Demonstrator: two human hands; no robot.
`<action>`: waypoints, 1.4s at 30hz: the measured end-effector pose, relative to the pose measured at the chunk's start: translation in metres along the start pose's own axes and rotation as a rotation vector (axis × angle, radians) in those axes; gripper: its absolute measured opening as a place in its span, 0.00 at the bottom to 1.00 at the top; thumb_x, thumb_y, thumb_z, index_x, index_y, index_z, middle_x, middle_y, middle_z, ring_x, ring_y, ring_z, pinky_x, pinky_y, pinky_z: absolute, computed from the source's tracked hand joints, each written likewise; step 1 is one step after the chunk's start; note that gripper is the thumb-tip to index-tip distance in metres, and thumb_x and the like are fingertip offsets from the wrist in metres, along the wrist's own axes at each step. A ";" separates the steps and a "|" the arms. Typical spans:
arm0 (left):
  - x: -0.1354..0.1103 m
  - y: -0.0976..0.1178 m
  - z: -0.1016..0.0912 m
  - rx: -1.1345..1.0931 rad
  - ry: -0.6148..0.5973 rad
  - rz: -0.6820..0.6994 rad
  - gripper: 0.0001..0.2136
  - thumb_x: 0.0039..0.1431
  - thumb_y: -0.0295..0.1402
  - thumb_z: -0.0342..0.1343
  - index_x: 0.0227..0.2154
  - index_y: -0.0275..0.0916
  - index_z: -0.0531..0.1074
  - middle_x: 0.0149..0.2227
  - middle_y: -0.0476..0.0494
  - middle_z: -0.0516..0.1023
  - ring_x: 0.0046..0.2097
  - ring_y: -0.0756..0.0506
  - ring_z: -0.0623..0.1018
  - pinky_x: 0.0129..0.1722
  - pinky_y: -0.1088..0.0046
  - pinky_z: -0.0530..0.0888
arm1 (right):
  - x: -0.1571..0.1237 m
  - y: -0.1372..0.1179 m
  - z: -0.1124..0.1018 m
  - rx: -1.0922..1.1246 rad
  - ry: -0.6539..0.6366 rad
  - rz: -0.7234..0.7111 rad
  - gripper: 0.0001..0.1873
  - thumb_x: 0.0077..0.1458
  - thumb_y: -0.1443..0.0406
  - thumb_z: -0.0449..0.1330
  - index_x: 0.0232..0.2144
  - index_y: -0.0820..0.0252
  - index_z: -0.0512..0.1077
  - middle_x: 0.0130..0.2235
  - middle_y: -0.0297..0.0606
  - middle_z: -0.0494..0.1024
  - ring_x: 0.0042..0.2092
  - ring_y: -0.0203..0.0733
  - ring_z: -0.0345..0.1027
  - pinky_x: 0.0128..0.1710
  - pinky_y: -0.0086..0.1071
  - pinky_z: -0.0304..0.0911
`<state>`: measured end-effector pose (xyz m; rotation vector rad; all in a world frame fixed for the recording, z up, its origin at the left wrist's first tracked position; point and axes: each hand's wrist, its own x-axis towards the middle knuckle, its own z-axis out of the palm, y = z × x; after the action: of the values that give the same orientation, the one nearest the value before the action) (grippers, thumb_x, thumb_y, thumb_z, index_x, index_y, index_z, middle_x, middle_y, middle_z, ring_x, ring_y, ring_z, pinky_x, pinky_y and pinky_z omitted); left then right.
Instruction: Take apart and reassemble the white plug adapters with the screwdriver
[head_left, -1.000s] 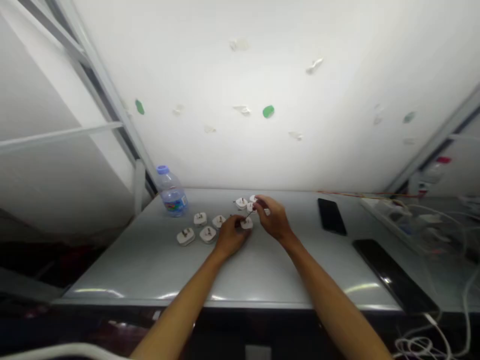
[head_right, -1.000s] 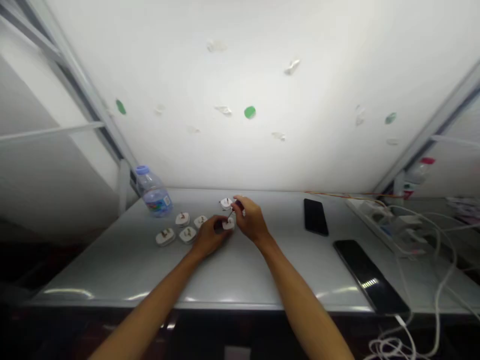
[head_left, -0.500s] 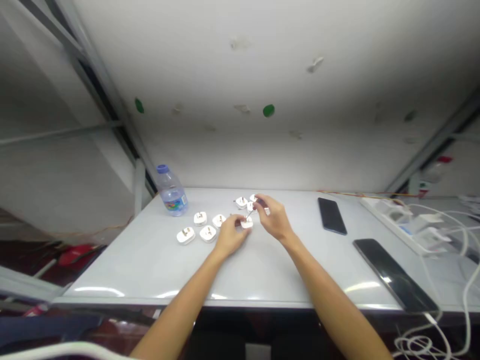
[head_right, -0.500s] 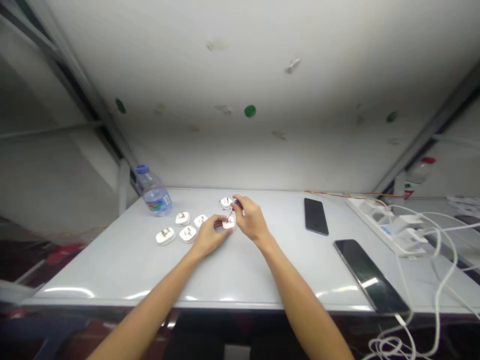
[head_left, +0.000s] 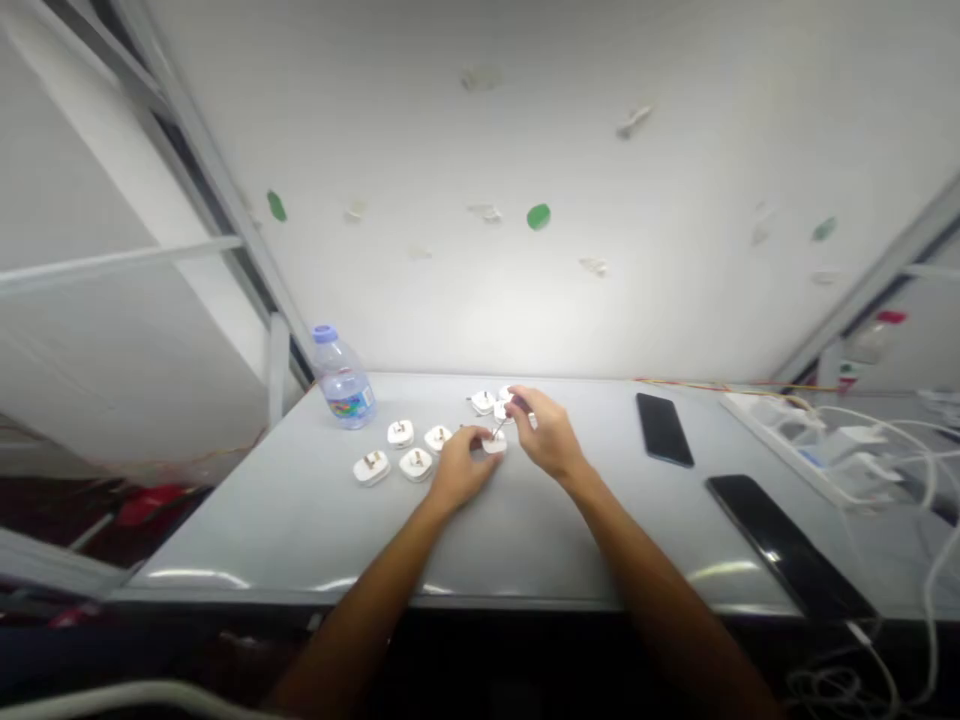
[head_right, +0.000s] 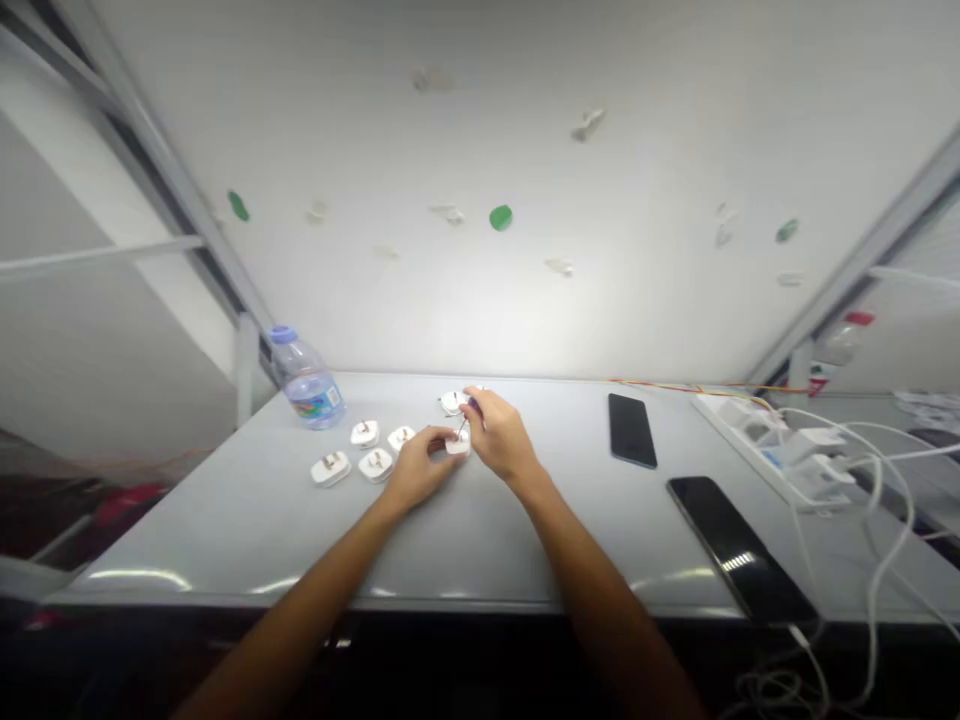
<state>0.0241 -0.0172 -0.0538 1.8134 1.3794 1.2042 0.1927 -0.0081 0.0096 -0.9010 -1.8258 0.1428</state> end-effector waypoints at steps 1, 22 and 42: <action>0.000 0.000 0.000 -0.004 -0.001 0.003 0.13 0.48 0.30 0.64 0.39 0.39 0.74 0.43 0.42 0.79 0.46 0.43 0.79 0.51 0.62 0.75 | 0.000 0.000 0.000 -0.001 0.001 0.000 0.12 0.63 0.65 0.54 0.47 0.58 0.72 0.39 0.43 0.80 0.39 0.44 0.76 0.44 0.37 0.72; -0.001 0.002 0.000 0.009 0.002 0.009 0.13 0.49 0.30 0.64 0.39 0.38 0.74 0.42 0.42 0.79 0.45 0.42 0.79 0.51 0.61 0.75 | -0.001 0.004 0.001 0.086 -0.041 0.004 0.17 0.63 0.65 0.54 0.54 0.57 0.69 0.43 0.43 0.79 0.40 0.42 0.75 0.44 0.37 0.71; 0.000 0.001 -0.001 0.015 0.009 0.034 0.13 0.48 0.30 0.64 0.39 0.38 0.74 0.42 0.41 0.78 0.45 0.42 0.78 0.50 0.60 0.75 | -0.001 0.000 0.002 0.091 -0.074 0.034 0.13 0.62 0.65 0.54 0.47 0.59 0.71 0.43 0.44 0.79 0.40 0.43 0.74 0.42 0.37 0.72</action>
<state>0.0241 -0.0175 -0.0525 1.8510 1.3713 1.2239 0.1914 -0.0076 0.0082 -0.8729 -1.8577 0.2812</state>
